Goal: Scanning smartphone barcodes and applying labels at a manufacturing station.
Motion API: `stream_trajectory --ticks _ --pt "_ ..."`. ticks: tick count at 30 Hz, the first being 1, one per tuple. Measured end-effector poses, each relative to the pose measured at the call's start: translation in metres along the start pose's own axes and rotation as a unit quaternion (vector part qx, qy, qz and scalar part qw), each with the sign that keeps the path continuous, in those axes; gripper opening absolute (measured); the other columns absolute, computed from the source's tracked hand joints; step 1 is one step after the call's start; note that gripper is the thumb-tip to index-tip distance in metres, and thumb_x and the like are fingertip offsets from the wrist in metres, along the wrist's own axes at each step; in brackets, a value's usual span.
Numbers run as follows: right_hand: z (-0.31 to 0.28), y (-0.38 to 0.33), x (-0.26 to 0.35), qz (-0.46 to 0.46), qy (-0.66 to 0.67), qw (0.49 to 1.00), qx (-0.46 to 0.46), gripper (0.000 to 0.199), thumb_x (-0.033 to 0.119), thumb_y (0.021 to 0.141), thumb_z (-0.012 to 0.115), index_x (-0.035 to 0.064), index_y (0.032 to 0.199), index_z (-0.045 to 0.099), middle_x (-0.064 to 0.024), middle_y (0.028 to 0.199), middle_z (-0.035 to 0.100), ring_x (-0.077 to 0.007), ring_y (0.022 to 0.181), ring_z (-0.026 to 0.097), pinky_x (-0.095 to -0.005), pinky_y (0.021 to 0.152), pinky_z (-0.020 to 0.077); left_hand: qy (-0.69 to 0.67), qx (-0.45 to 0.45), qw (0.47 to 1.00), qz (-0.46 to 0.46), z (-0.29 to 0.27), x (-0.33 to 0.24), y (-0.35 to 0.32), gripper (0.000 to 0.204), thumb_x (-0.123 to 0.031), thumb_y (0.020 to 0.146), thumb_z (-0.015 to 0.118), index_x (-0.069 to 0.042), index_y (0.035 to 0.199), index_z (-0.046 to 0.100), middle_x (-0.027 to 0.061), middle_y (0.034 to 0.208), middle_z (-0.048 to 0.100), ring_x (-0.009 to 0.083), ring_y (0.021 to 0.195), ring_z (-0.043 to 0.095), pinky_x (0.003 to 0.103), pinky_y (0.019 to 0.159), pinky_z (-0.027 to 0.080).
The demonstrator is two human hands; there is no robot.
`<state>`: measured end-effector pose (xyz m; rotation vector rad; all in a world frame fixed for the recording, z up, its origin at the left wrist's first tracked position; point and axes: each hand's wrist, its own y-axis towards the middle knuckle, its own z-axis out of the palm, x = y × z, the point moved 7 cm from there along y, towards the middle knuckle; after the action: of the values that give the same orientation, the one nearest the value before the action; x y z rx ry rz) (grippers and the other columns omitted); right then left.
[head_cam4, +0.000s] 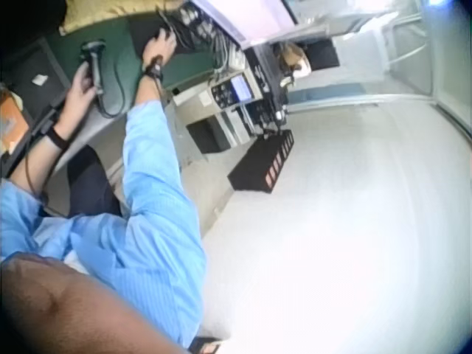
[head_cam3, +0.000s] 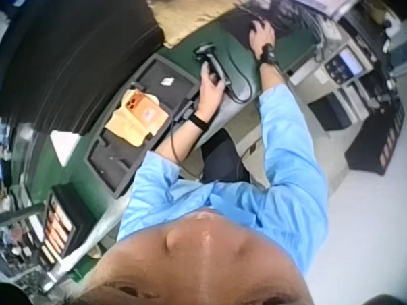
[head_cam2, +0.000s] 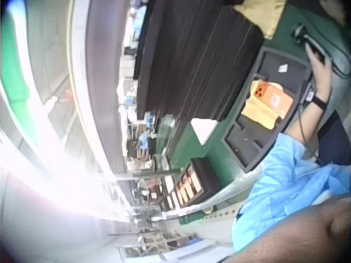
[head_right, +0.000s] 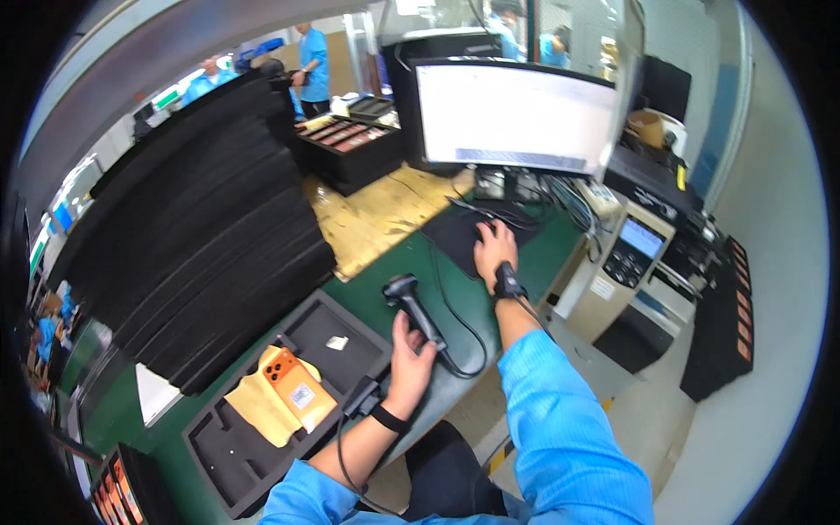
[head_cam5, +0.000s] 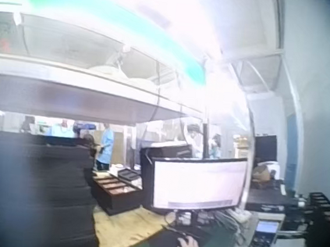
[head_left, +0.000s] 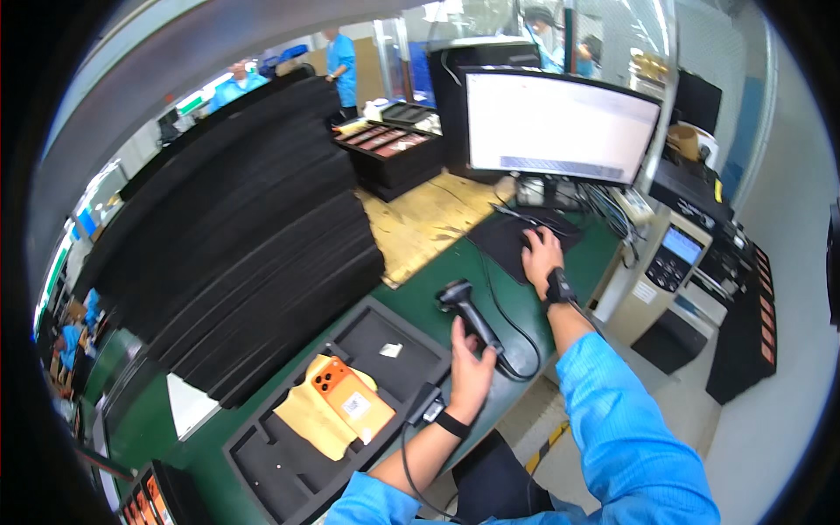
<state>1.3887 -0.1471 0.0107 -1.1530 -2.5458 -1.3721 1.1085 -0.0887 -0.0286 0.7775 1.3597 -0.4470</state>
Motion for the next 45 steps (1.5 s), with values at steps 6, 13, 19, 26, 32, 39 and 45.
stream_trajectory --ticks 6,13,19,26,32,39,45 --pt "-0.013 0.004 0.018 0.014 -0.057 0.998 0.022 0.048 0.012 0.077 0.067 0.012 0.124 0.06 -0.0179 0.126 0.054 -0.0379 0.12 0.049 -0.0446 0.102 0.0412 -0.127 0.004 0.985 -0.114 0.01 0.039 0.003 0.089 -0.006 0.085 0.066 0.002 0.151 0.007 0.0294 0.146 0.037 0.0332 0.127 0.05 0.038 0.104 0.043" --pt "-0.057 -0.069 0.103 -0.075 0.292 0.931 0.207 0.03 0.02 0.09 0.063 0.0002 0.113 0.064 -0.0169 0.104 0.068 -0.0341 0.103 0.064 -0.0396 0.091 0.049 -0.11 0.016 0.983 -0.146 0.015 0.048 0.007 0.091 -0.001 0.085 0.067 0.0 0.153 0.007 0.0213 0.135 0.046 0.0234 0.116 0.056 0.032 0.097 0.048" --pt "-0.056 -0.108 0.151 0.228 0.517 0.686 0.458 0.034 0.013 0.089 0.064 0.0001 0.119 0.056 -0.0092 0.099 0.067 -0.0161 0.09 0.065 -0.0305 0.078 0.053 -0.036 0.005 0.999 -0.04 0.007 -0.032 -0.011 0.083 -0.001 0.085 0.064 -0.002 0.153 0.017 0.0178 0.132 0.053 0.0237 0.113 0.061 0.035 0.097 0.049" --pt "-0.162 0.105 0.262 -0.016 0.48 0.826 0.295 0.021 0.012 0.088 0.058 0.0025 0.106 0.053 -0.0011 0.063 0.055 -0.0101 0.055 0.056 -0.0256 0.053 0.0457 0.113 -0.017 0.958 0.262 -0.006 -0.129 -0.035 0.067 -0.002 0.08 0.06 -0.004 0.143 0.038 0.0195 0.145 0.04 0.0382 0.134 0.04 0.044 0.112 0.033" --pt "-0.175 0.229 0.413 0.036 0.645 0.606 0.465 0.027 0.03 0.095 0.058 0.0031 0.097 0.058 -0.003 0.074 0.06 -0.01 0.059 0.059 -0.0253 0.053 0.053 0.271 0.112 0.931 0.216 0.006 -0.071 -0.028 0.048 -0.007 0.082 0.057 -0.008 0.13 0.053 0.0156 0.131 0.05 0.0346 0.125 0.047 0.044 0.103 0.04" --pt "-0.151 0.223 0.461 0.083 0.61 0.611 0.498 0.024 0.025 0.093 0.06 0.0008 0.096 0.056 -0.0078 0.071 0.061 -0.014 0.052 0.057 -0.0257 0.046 0.0509 0.279 0.127 0.912 0.274 0.017 -0.068 -0.033 0.037 -0.006 0.078 0.058 -0.006 0.115 0.059 0.0151 0.121 0.056 0.035 0.116 0.053 0.045 0.096 0.045" --pt "-0.147 0.224 0.467 0.066 0.616 0.605 0.5 0.023 0.022 0.094 0.057 0.0004 0.094 0.049 -0.0076 0.065 0.055 -0.0161 0.051 0.055 -0.0303 0.046 0.0499 0.304 0.167 0.911 0.224 0.02 -0.051 -0.026 0.033 -0.009 0.078 0.06 -0.006 0.111 0.064 0.0157 0.117 0.058 0.0352 0.114 0.053 0.045 0.096 0.044"
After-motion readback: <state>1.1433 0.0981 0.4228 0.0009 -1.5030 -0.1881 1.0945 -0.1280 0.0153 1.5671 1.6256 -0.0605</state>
